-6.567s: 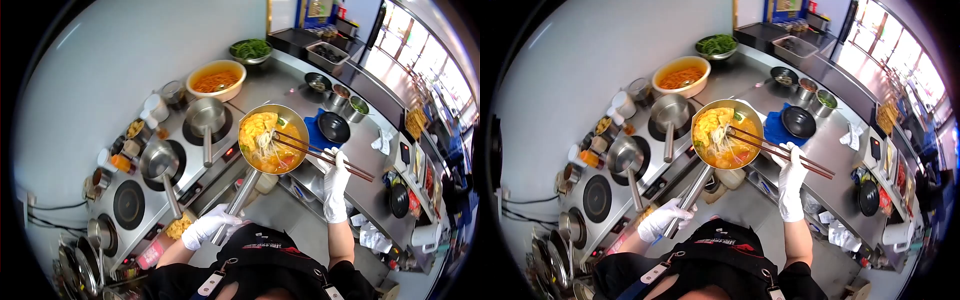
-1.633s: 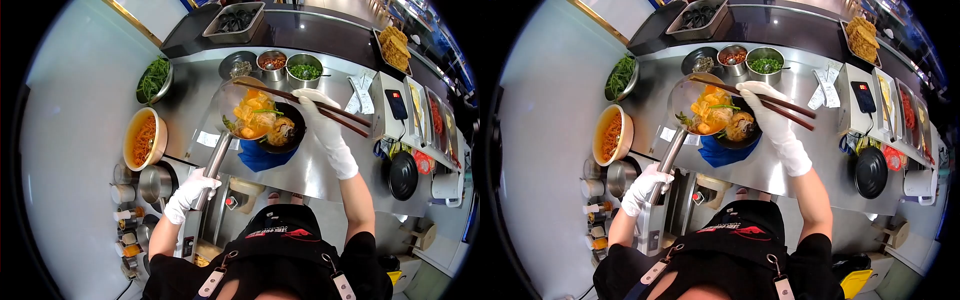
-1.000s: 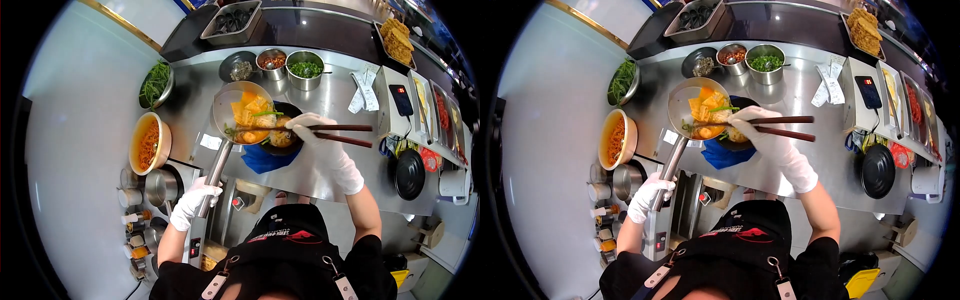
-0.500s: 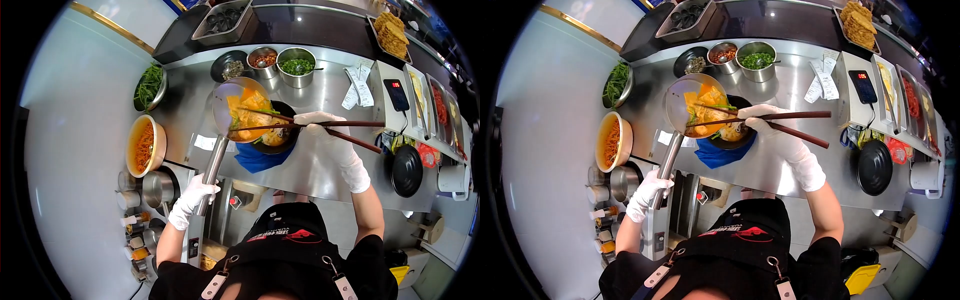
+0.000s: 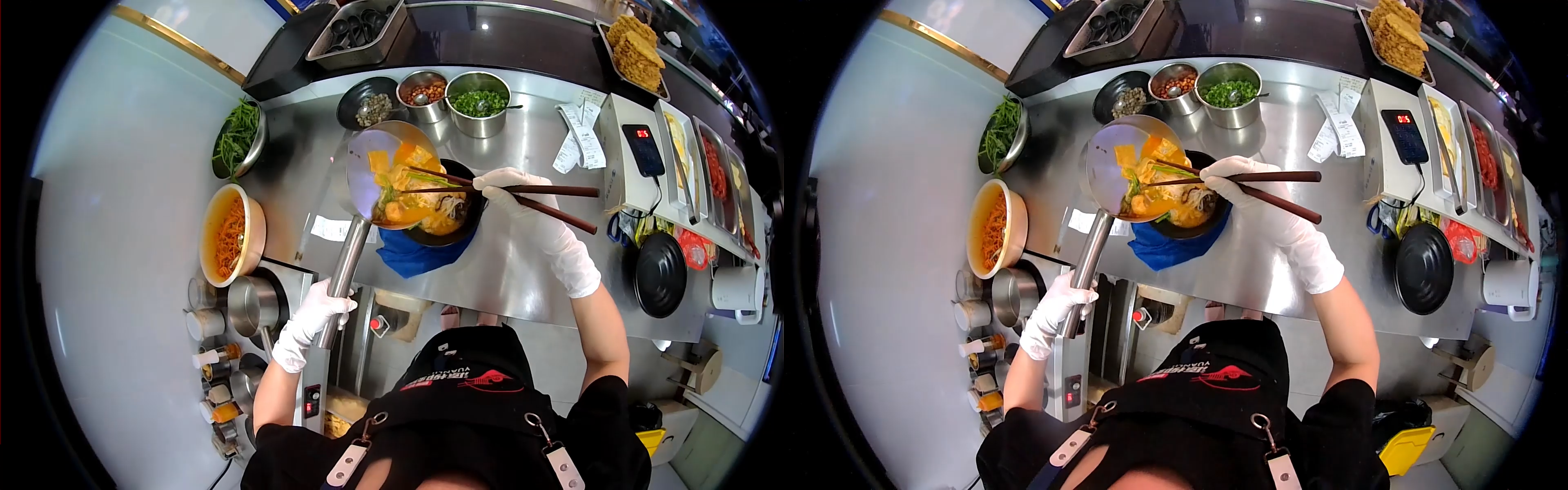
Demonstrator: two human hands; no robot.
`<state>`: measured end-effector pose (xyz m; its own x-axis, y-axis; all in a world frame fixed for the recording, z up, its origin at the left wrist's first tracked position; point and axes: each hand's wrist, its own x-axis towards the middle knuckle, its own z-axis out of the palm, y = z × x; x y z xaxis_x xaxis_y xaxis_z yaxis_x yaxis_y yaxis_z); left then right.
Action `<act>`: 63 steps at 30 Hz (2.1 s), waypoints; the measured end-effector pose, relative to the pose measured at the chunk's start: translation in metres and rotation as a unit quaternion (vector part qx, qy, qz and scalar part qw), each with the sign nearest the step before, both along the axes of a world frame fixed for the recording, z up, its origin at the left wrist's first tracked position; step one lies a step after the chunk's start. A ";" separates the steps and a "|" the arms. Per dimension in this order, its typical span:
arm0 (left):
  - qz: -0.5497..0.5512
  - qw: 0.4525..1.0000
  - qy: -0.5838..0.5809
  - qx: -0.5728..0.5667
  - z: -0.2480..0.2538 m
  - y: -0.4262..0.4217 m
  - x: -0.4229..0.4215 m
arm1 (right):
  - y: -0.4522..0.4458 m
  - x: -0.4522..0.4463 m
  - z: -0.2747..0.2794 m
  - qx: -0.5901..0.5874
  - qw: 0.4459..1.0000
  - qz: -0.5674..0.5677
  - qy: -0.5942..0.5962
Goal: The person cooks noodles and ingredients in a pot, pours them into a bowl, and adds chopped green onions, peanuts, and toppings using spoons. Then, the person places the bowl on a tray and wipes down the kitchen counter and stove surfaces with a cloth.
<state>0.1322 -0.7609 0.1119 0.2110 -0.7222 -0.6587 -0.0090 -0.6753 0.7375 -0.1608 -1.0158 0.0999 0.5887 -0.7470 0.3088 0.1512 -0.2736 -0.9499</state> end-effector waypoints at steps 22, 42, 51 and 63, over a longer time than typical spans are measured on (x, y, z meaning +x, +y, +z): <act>0.005 0.999 -0.030 0.010 0.014 -0.004 -0.008 | 0.005 -0.063 0.036 -0.054 0.988 -0.131 0.061; -0.010 0.998 -0.063 0.007 0.009 -0.005 -0.010 | 0.015 -0.056 0.049 -0.004 0.994 -0.107 -0.003; -0.006 0.996 -0.087 0.017 0.019 -0.006 -0.016 | 0.014 -0.048 0.048 -0.037 0.997 -0.063 -0.003; -0.012 0.995 -0.101 0.015 0.017 -0.003 -0.012 | -0.013 -0.002 0.024 0.031 0.998 -0.028 0.054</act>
